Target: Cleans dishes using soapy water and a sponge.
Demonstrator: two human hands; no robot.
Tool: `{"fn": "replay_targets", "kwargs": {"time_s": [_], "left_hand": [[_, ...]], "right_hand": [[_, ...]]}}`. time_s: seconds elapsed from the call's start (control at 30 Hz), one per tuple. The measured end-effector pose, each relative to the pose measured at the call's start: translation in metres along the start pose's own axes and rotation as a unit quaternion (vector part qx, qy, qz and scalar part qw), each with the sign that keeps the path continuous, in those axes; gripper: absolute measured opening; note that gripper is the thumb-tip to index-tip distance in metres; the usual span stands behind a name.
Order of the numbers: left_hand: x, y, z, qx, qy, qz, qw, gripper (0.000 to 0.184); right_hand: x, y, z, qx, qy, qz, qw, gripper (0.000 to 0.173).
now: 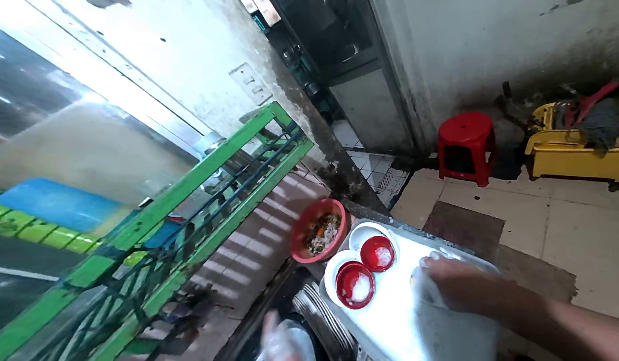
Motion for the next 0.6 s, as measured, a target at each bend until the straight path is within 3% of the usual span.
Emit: {"fn": "replay_targets", "kwargs": {"time_s": [0.03,0.1,0.13,0.2,0.27,0.37,0.4,0.43,0.5,0.6], "left_hand": [[-0.005,0.038,-0.039,0.002,0.033,0.04,0.999,0.031],[-0.03,0.113,-0.092,0.155,0.107,0.196,0.962,0.026],[-0.044,0.145,-0.096,0.252,0.137,0.28,0.916,0.03],[-0.054,0.179,-0.076,0.393,0.101,0.368,0.837,0.046],[-0.048,0.186,-0.07,0.423,0.109,0.355,0.827,0.042],[-0.021,0.171,-0.073,0.235,0.055,0.296,0.924,0.032],[-0.009,0.16,-0.063,0.119,-0.023,0.261,0.958,0.031],[-0.004,0.148,-0.05,-0.014,-0.125,0.224,0.966,0.03],[-0.008,0.134,-0.041,-0.228,-0.26,0.144,0.927,0.02],[-0.046,0.135,-0.08,-0.349,-0.316,0.176,0.865,0.028]], "right_hand": [[0.002,0.007,-0.004,-0.005,0.007,0.008,1.0,0.042],[0.007,0.019,-0.013,-0.019,0.016,0.02,0.999,0.041],[0.007,0.022,-0.015,-0.028,0.015,0.027,0.999,0.039],[0.004,0.025,-0.015,-0.03,0.022,0.06,0.997,0.041],[0.002,0.027,-0.011,-0.03,0.025,0.092,0.995,0.044],[0.006,0.029,-0.012,0.016,0.014,0.099,0.995,0.045],[0.01,0.026,-0.011,0.046,0.005,0.084,0.995,0.044],[0.015,0.019,-0.009,0.08,-0.014,0.054,0.995,0.043],[0.022,-0.004,-0.005,0.142,-0.061,-0.058,0.986,0.041],[0.002,-0.053,0.035,0.142,-0.114,-0.3,0.936,0.042]]}}
Point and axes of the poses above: each hand's wrist, its own x-axis towards the middle knuckle, its own y-axis out of the palm, z = x × y, the point moved 10 cm from there along x, towards the middle knuckle, and after that the axes turned 3 degrees about -y, right-handed, at the moved point
